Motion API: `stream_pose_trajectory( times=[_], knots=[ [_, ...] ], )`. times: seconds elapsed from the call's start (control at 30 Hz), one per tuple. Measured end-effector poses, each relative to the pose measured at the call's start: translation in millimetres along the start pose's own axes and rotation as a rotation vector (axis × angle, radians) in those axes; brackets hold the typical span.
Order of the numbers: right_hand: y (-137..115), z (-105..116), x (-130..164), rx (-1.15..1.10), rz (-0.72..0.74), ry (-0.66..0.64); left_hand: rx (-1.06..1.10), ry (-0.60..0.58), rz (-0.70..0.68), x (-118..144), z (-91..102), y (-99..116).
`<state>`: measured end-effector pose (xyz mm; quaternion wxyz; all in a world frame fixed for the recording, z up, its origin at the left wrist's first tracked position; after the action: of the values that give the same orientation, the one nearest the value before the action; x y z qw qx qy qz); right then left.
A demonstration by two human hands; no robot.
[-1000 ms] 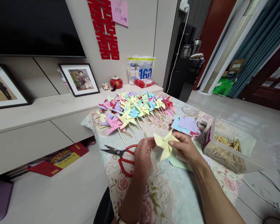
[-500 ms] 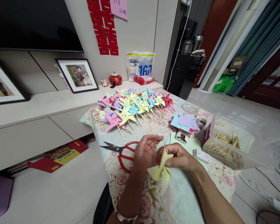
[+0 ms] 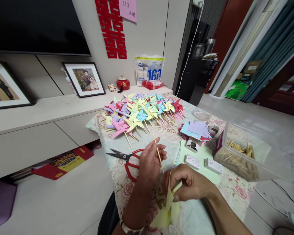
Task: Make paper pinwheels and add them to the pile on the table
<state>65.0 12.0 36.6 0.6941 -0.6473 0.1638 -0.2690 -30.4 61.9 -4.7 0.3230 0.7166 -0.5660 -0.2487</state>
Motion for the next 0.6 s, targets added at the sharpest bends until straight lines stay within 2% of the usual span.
stream_pose_trajectory(
  times=[0.1, 0.27, 0.43, 0.6],
  knots=[
    [5.9, 1.2, 0.2, -0.003, -0.038, -0.025, 0.045, -0.009, 0.027, -0.6, -0.9, 3.0],
    [9.0, 19.0, 10.7, -0.187, -0.094, 0.076, 0.018, -0.068, 0.075, -1.3, -5.1, 1.0],
    [14.8, 24.4, 16.6, -0.317, -0.108, 0.092, 0.042, -0.096, 0.117, 2.0, -9.2, -0.9],
    [29.4, 26.8, 12.9, -0.323, -0.181, 0.113, 0.109, -0.037, 0.123, 3.4, -8.7, 3.1]
  ],
)
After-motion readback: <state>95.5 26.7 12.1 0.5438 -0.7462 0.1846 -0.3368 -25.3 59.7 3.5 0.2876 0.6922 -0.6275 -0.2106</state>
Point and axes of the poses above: each hand's wrist, its own x-axis away from the middle knuckle, its own z-axis out of the back of the hand, y = z × x, the point moved 8 cm from there along -x, towards the middle knuckle, and after that the axes turned 11 degrees about -z, right-handed, at the moved point
